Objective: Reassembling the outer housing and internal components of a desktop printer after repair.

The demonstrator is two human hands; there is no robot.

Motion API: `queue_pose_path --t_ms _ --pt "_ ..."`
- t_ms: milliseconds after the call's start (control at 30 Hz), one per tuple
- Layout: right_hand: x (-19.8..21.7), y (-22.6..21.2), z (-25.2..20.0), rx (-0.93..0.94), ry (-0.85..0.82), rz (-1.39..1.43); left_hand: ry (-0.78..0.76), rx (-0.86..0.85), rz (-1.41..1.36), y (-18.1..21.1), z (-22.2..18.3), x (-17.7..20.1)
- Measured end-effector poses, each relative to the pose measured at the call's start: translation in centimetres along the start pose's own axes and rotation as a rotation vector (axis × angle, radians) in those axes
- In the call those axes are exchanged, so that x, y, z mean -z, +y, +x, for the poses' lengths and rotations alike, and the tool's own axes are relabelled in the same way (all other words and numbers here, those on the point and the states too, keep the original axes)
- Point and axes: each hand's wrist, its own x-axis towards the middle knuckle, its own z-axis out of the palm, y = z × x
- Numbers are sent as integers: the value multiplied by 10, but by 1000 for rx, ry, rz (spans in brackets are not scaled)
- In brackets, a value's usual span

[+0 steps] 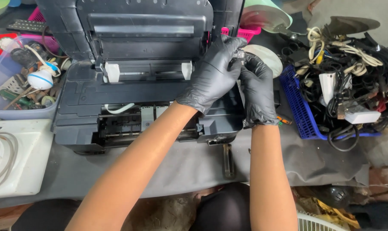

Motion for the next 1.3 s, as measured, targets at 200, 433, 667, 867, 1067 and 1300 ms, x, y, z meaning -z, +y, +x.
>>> queue_pose_path --t_ms 200,433,667,867,1067,1300 --pt "53 -10 -18 -62 74 -36 -73 -39 139 16 -19 -33" --pt "104 8 -32 -287 264 -217 -284 9 332 26 -34 -85" --pt "142 91 -12 -439 168 -898 -510 129 509 8 -49 -114" --pt "135 67 -14 -488 193 -1063 -531 128 536 19 -45 -104" --pt "130 46 -17 -368 246 -1182 -549 115 497 34 -41 -85" --pt "83 26 -11 -96 292 -845 -500 143 424 46 -32 -54"
